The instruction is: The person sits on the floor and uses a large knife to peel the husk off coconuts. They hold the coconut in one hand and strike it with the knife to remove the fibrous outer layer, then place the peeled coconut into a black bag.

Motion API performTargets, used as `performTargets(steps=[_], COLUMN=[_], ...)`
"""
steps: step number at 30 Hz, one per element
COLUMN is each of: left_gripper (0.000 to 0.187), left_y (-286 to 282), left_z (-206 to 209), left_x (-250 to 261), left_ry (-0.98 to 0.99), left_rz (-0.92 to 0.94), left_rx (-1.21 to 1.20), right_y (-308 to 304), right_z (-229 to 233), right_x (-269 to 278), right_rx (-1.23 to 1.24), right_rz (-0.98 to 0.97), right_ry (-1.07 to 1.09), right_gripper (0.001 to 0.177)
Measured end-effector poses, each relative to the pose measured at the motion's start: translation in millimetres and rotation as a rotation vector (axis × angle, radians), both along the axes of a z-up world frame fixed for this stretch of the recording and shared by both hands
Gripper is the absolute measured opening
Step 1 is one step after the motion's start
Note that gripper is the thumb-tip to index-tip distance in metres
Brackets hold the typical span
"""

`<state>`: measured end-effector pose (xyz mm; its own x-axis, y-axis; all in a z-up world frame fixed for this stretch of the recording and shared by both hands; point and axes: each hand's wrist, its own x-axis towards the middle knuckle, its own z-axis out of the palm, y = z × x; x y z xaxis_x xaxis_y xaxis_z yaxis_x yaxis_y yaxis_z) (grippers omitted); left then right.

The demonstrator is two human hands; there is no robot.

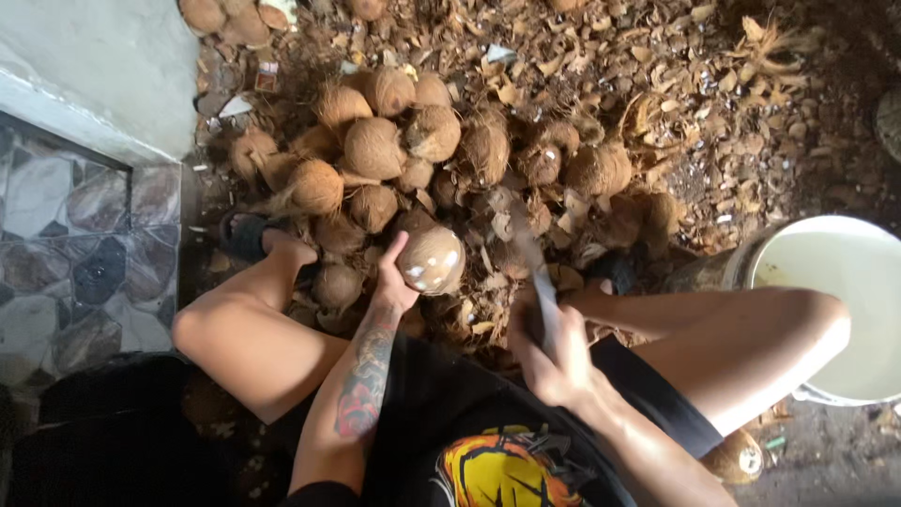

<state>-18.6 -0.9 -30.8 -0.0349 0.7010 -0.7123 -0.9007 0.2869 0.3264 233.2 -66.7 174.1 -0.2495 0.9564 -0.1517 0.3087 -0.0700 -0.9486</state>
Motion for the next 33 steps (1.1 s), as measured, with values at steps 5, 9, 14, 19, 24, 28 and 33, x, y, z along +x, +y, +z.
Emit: performTargets(steps=[5,9,14,19,24,28,33], left_gripper=[0.073,0.065,0.059,0.044,0.043,0.056,0.05], left_y=[-12.2,0.8,0.3,-9.8,-11.6,-6.3,7.0], left_z=[-38.0,-11.4,40.3,5.6,-10.3,35.8,43.8], left_x=[13.8,11.9,9.1,4.1,2.2,11.4,10.3], left_ry=[0.097,0.083,0.018,0.051,-0.03,0.183,0.012], left_rz=[0.055,0.096,0.159,0.163,0.094,0.042,0.102], left_rx=[-0.03,-0.025,-0.013,-0.059,0.047,-0.031,-0.039], right_y=[-11.1,1.1,19.3,8.6,3.7,8.5,-5.8], right_z=[-81.2,-174.9,-140.7,-35.7,-51.4,-147.0,-165.5], right_x=[14.0,-15.8,-24.9,-11.4,-10.6,-9.4,-15.3], right_rx=[0.494,0.048,-0.122,0.296,0.741,-0.193,-0.436], right_rz=[0.181,0.266,0.107,0.087,0.181,0.144,0.017], right_ry=[0.153,-0.171,-0.377,0.223,0.224,-0.133,0.219], right_gripper=[0.009,0.043,0.038,0.013,0.008,0.029,0.012])
